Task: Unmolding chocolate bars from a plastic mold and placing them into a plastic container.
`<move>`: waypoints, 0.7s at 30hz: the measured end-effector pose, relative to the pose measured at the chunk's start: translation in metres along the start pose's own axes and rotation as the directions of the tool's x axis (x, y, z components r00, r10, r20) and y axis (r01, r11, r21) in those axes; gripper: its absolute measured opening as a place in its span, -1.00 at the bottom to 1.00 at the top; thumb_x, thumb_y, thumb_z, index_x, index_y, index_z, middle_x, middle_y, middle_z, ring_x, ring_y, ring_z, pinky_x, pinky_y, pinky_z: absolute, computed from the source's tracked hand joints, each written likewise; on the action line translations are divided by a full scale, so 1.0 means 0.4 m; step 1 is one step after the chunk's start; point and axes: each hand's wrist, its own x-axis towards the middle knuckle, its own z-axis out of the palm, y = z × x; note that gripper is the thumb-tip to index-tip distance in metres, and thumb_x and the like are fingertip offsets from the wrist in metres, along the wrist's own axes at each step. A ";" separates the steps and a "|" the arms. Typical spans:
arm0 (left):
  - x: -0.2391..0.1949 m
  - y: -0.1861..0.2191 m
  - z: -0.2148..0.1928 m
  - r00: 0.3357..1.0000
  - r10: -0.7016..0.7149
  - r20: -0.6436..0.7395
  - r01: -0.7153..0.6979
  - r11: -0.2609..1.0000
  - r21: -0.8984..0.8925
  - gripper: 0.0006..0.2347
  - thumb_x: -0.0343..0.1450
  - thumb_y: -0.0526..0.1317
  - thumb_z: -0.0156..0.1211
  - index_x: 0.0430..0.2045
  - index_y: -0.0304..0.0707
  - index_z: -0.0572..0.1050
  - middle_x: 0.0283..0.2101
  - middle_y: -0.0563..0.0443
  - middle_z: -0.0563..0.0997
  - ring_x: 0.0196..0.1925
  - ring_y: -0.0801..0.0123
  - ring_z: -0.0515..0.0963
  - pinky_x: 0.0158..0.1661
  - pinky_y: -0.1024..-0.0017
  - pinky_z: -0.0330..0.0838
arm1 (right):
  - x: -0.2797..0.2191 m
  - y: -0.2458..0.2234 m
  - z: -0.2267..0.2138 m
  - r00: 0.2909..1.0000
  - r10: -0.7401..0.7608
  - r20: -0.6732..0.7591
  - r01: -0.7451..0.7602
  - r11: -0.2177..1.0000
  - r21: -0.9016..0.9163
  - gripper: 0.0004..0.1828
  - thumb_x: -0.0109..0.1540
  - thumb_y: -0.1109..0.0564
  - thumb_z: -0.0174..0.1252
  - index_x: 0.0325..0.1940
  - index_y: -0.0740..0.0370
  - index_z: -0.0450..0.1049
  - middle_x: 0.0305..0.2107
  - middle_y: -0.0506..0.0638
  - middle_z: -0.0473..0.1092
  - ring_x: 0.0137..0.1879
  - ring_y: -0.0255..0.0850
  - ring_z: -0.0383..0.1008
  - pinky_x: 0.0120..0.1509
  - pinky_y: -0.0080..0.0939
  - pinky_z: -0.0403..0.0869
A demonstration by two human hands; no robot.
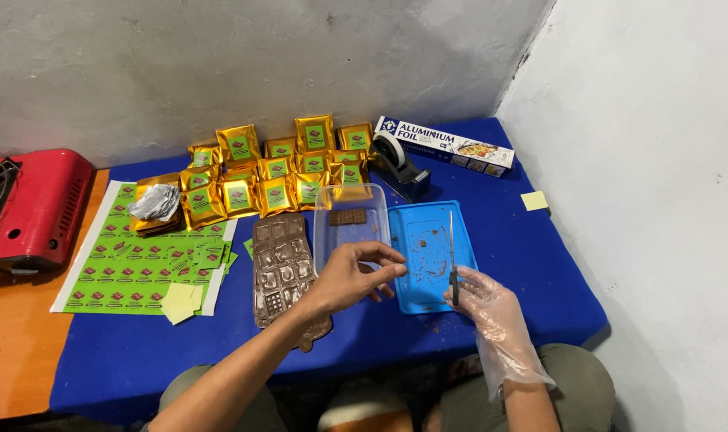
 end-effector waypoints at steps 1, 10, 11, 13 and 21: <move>0.000 0.006 0.002 1.000 -0.004 0.001 0.004 1.000 -0.001 -0.81 0.39 -0.18 0.35 -0.22 -0.27 0.64 -0.31 -0.11 0.74 -0.44 0.29 0.74 -0.46 0.49 0.63 | -0.002 -0.005 0.002 1.000 0.004 -0.001 -0.004 1.000 -0.001 -0.53 0.17 0.34 0.27 0.20 0.43 0.55 -0.34 0.24 0.56 -0.23 -0.10 0.55 -0.02 -0.18 0.52; 0.050 -0.021 0.043 0.990 0.085 -0.111 -0.084 0.996 0.018 -0.88 0.41 -0.18 0.35 -0.41 -0.22 0.61 -0.32 -0.05 0.73 -0.44 0.34 0.75 -0.50 0.51 0.61 | 0.046 0.077 -0.012 0.985 0.065 0.161 -0.117 0.934 0.337 -0.40 0.12 0.47 0.23 0.28 0.48 0.43 -0.16 0.32 0.51 -0.22 -0.09 0.54 -0.10 -0.32 0.55; 0.056 -0.026 0.047 0.992 0.068 -0.108 -0.072 0.997 -0.030 -0.89 0.42 -0.22 0.34 -0.35 -0.24 0.58 -0.34 -0.10 0.72 -0.45 0.28 0.75 -0.49 0.48 0.63 | 0.045 0.082 -0.011 0.987 0.077 0.144 -0.125 0.925 0.359 -0.39 0.10 0.49 0.24 0.26 0.48 0.43 -0.14 0.31 0.50 -0.18 -0.07 0.55 -0.12 -0.33 0.55; 0.068 -0.026 0.053 0.993 0.056 -0.102 -0.064 0.995 -0.076 -0.89 0.42 -0.26 0.34 -0.28 -0.27 0.56 -0.36 -0.14 0.70 -0.46 0.23 0.75 -0.49 0.45 0.64 | 0.035 0.073 -0.004 0.989 0.085 0.125 -0.127 0.915 0.383 -0.37 0.07 0.52 0.24 0.25 0.47 0.43 -0.13 0.30 0.48 -0.15 -0.05 0.57 -0.13 -0.34 0.56; 0.135 -0.022 0.057 0.994 -0.044 -0.098 0.019 0.969 -0.245 -0.63 0.39 -0.24 0.34 0.11 -0.20 0.56 -0.32 -0.04 0.68 -0.38 0.26 0.73 -0.35 0.40 0.61 | 0.007 0.085 0.000 0.992 -0.034 0.123 0.019 0.992 0.123 -0.47 0.10 0.23 0.35 0.14 0.46 0.53 -0.17 0.19 0.59 -0.25 -0.10 0.57 -0.02 -0.21 0.52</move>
